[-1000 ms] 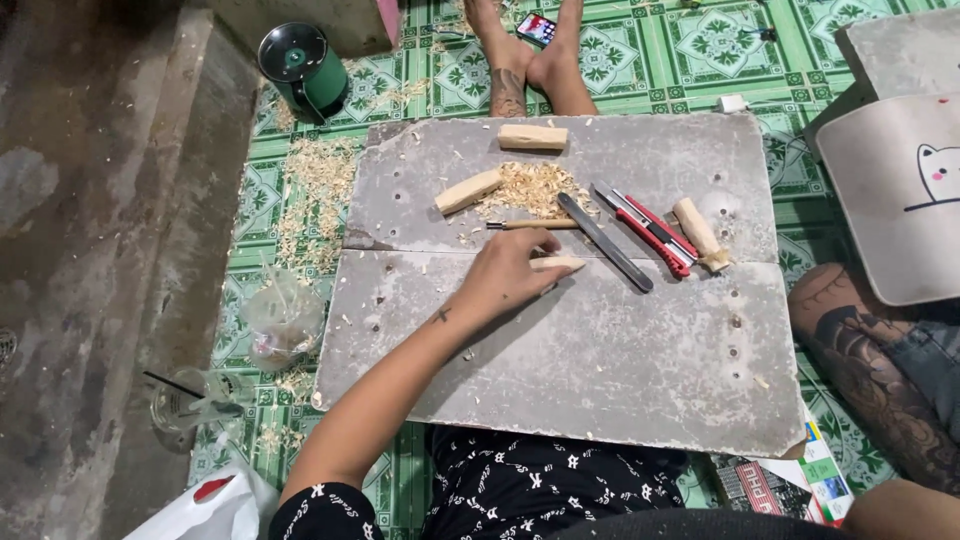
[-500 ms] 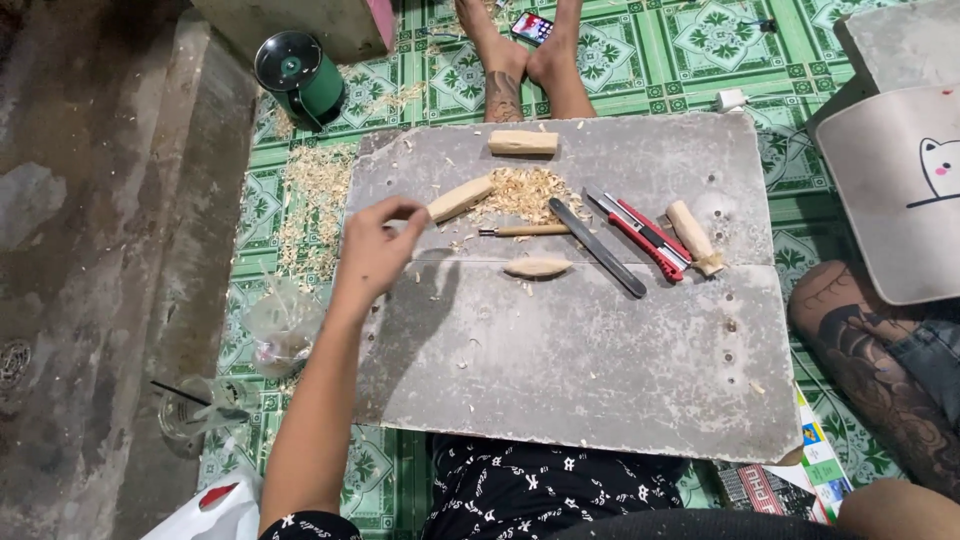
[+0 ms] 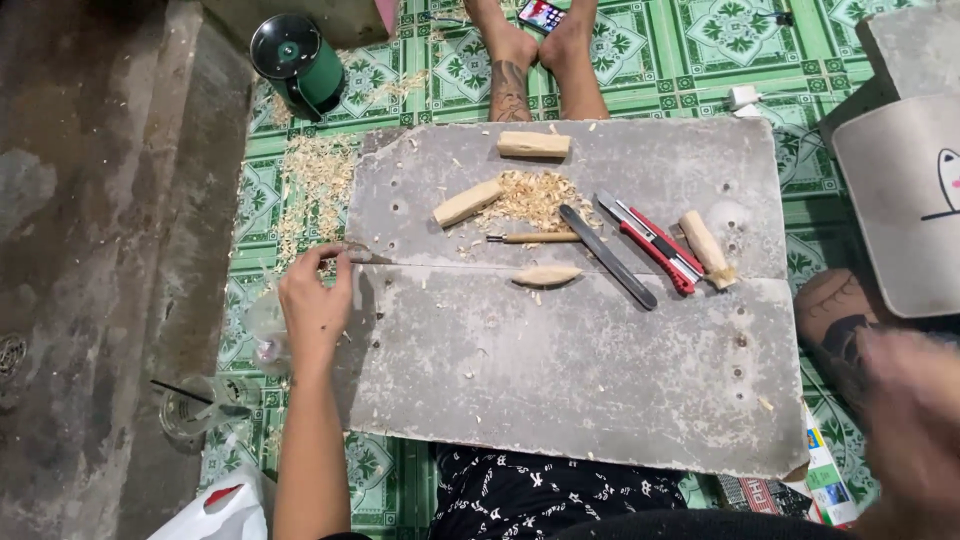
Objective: Carving and shaping small pieces of wood using a utility knife while sitting on the floor.
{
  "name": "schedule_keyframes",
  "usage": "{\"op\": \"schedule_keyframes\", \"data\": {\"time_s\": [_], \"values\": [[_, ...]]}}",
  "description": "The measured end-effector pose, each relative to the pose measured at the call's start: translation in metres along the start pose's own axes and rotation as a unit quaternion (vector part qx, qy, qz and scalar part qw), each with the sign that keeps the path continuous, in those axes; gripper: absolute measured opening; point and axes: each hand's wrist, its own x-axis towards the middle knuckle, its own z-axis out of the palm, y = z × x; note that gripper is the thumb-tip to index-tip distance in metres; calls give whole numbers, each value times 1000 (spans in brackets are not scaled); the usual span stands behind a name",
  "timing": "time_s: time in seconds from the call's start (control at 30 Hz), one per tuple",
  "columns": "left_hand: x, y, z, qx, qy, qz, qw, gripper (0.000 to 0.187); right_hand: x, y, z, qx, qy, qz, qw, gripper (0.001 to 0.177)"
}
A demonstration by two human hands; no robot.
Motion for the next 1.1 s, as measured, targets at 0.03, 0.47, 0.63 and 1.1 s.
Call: {"op": "schedule_keyframes", "data": {"time_s": [0.03,0.47,0.63,1.1], "values": [[2,-1,-4,46,-25,-24,998,34,-1,6,38,11,14,-4,1000,19],[11,-14,20,-114,-5,-90,989,31,-35,197,95,184,47,350,917,56],[21,-15,28,-119,28,-110,986,21,-3,215,93,183,33,366,912,59],[152,-23,96,-148,116,-100,977,9,163,259,111,143,-19,318,937,57]]}}
